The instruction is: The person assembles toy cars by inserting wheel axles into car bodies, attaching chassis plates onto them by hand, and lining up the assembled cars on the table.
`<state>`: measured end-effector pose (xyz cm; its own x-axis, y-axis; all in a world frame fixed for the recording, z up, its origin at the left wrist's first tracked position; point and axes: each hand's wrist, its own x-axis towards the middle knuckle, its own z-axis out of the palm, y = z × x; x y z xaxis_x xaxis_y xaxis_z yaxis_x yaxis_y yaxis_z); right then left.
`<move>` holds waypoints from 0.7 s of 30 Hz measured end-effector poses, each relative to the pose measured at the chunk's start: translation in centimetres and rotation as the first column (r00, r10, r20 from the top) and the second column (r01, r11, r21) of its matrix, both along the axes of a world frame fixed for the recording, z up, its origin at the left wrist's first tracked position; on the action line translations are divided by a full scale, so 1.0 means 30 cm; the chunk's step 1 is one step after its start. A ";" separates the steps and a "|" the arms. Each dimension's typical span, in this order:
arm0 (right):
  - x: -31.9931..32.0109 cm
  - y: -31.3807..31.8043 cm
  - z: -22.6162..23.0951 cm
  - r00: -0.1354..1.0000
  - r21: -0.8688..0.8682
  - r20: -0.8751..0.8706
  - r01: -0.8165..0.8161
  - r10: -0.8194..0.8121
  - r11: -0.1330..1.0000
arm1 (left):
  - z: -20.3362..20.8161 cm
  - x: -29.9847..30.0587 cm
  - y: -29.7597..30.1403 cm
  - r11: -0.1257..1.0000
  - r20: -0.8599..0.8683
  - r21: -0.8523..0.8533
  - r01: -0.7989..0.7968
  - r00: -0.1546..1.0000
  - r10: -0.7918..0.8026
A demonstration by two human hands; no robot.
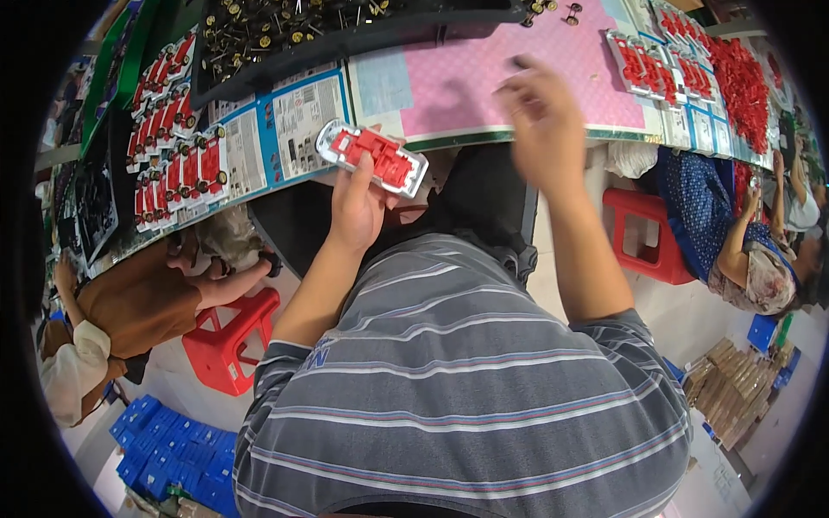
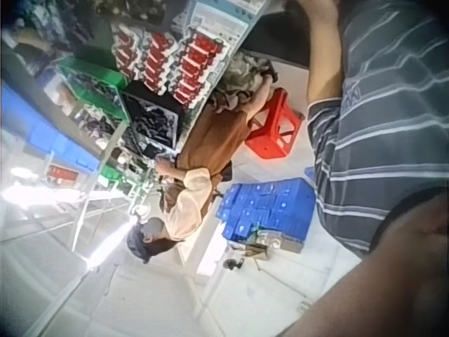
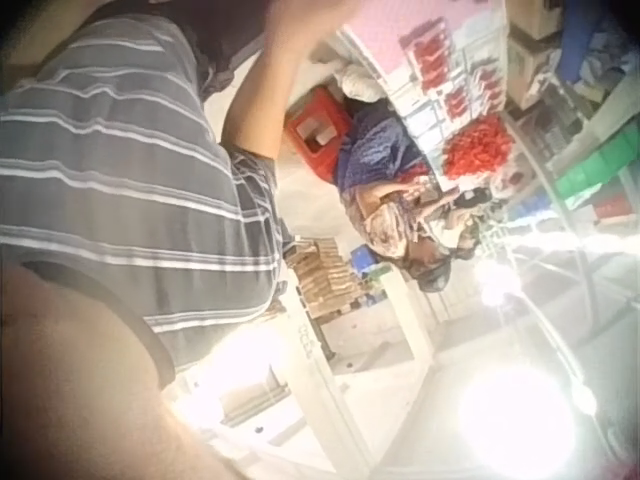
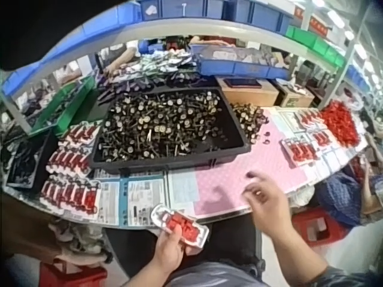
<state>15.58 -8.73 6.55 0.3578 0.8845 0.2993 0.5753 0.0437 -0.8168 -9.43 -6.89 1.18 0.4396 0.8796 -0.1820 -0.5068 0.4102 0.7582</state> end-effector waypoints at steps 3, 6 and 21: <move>-0.240 -0.078 0.048 0.965 -0.088 -0.002 -0.260 0.261 0.962 | -0.017 -0.004 0.007 0.994 -0.083 0.111 -0.014 0.996 0.023; -0.301 -0.050 -0.013 0.936 -0.098 0.015 -0.350 0.353 0.932 | -0.029 -0.006 0.004 0.985 -0.045 0.169 -0.022 0.999 0.030; -0.024 0.547 0.125 0.822 0.036 0.517 -0.299 0.238 0.954 | -0.053 -0.083 -0.012 0.991 -0.015 0.124 -0.043 0.999 0.045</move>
<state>14.86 7.67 10.29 -0.1151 0.8736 0.4729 0.8554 0.3292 -0.3999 -11.91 -7.25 -0.40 0.3979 0.9141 -0.0777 -0.5084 0.2902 0.8108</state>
